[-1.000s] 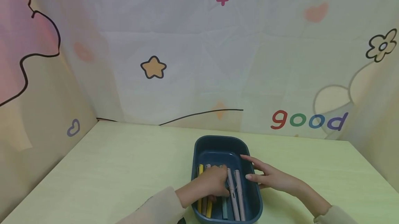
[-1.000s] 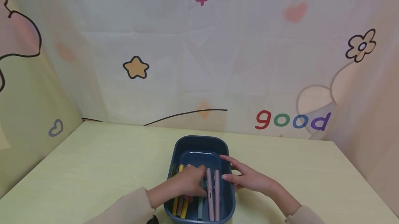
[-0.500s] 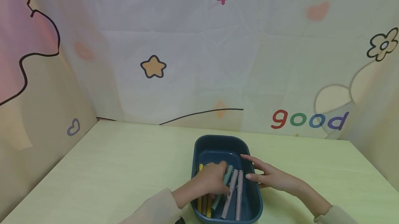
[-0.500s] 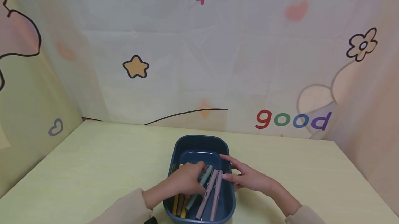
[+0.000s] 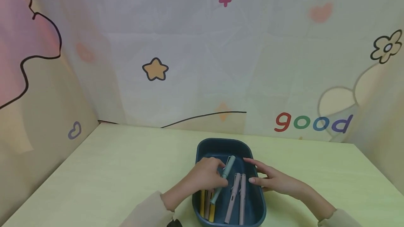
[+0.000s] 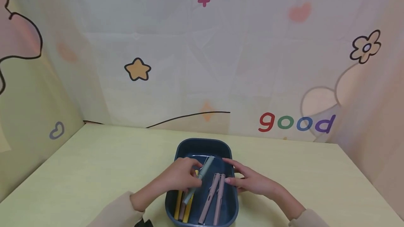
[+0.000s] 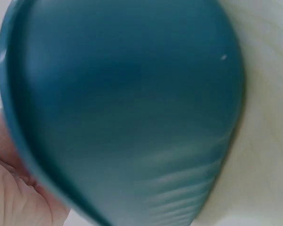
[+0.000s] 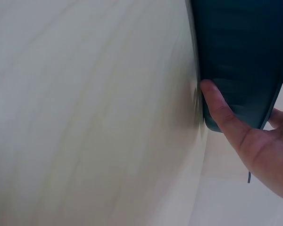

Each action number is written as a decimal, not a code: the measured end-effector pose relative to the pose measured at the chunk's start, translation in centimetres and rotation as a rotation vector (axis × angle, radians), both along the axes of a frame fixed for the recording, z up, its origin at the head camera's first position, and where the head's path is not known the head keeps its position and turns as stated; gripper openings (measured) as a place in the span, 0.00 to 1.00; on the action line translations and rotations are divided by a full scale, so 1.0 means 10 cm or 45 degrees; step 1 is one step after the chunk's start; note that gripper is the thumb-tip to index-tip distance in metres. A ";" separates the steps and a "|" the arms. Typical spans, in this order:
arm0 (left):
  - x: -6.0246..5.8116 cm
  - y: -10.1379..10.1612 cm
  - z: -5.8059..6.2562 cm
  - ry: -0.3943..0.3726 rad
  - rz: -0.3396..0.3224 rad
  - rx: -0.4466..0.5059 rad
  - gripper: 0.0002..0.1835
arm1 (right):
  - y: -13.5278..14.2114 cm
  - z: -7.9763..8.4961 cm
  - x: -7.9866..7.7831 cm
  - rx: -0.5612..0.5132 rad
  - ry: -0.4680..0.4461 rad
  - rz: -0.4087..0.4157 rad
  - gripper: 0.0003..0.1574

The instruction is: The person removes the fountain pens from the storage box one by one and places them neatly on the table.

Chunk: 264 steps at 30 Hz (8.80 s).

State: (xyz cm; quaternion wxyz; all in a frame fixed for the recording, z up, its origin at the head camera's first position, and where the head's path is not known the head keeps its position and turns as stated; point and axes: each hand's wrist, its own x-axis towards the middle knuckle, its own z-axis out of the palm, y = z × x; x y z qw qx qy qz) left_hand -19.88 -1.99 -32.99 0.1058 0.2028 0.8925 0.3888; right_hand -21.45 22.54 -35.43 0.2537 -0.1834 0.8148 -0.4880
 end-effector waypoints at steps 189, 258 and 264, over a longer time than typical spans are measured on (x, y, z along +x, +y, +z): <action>0.00 -0.30 0.03 -0.115 -0.079 0.468 0.24 | -0.01 -0.03 0.02 -0.077 -0.052 -0.074 0.42; 0.04 0.25 -0.25 -0.289 -0.099 -0.035 0.29 | 0.00 -0.04 0.04 -0.075 -0.065 -0.078 0.42; 0.06 0.19 -0.20 -0.296 -0.094 0.080 0.29 | 0.01 -0.06 0.04 -0.080 -0.058 -0.087 0.43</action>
